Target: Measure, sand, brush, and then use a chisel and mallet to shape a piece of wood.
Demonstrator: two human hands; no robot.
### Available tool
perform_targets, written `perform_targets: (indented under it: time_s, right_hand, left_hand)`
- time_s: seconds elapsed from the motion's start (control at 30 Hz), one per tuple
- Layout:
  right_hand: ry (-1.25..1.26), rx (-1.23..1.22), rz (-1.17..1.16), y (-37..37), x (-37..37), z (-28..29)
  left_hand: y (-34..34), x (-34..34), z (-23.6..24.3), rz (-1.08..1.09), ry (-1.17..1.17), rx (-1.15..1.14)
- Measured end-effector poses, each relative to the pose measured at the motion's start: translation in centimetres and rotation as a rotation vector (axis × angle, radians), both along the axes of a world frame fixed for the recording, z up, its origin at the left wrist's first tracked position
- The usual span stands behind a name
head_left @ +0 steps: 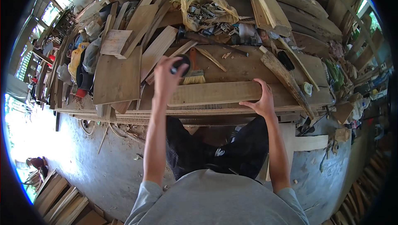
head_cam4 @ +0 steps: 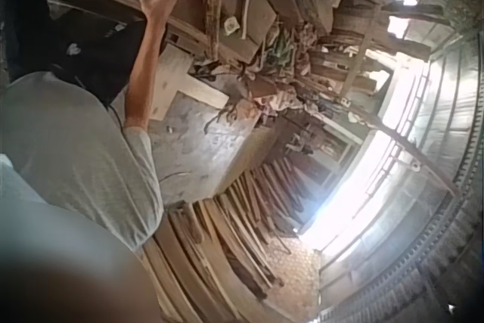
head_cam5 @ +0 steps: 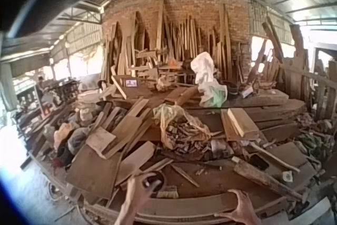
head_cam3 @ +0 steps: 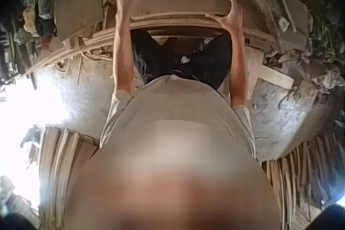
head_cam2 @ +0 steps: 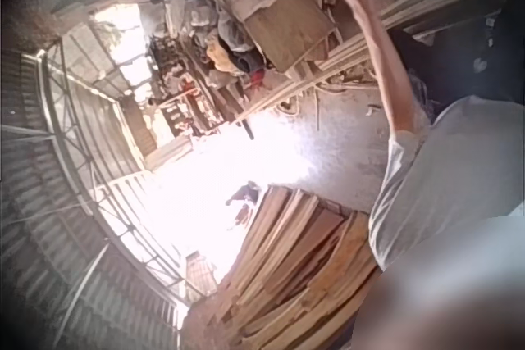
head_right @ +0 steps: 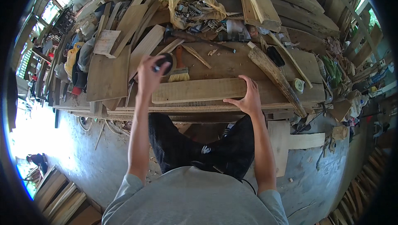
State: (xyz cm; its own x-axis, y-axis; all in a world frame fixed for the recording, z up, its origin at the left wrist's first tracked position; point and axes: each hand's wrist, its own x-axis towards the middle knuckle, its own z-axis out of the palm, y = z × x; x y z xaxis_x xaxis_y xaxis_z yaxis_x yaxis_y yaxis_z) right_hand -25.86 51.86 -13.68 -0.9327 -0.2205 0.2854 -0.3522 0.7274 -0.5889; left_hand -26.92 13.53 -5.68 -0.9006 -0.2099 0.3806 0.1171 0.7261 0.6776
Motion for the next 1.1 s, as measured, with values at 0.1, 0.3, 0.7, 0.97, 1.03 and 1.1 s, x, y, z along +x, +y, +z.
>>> perform_targets:
  time_s: [0.1,0.3,0.7,0.97,1.03,1.1]
  right_hand:
    - [0.038,-0.046,-0.014,-0.4,0.2,0.1]
    - [0.027,-0.113,0.044,-1.2,-0.3,-0.4]
    - [0.191,0.07,-0.023,0.2,0.1,-2.3]
    - [0.214,0.065,-0.04,-1.5,1.0,-1.0]
    - [0.131,0.06,-0.068,-0.9,0.7,-1.4]
    - [0.164,0.038,-0.065,-1.5,1.0,-1.0]
  left_hand:
    - [9.3,1.6,-0.4,-0.411,0.032,-0.024]
    - [18.2,-0.7,-6.4,-0.598,0.135,-0.085]
    - [20.5,1.9,-6.0,-0.734,0.12,-0.074]
    - [15.9,2.3,-7.0,-0.569,0.109,-0.106]
    - [15.4,3.0,-7.1,-0.653,0.114,-0.078]
    - [13.3,3.4,-6.2,-0.635,0.1,0.01]
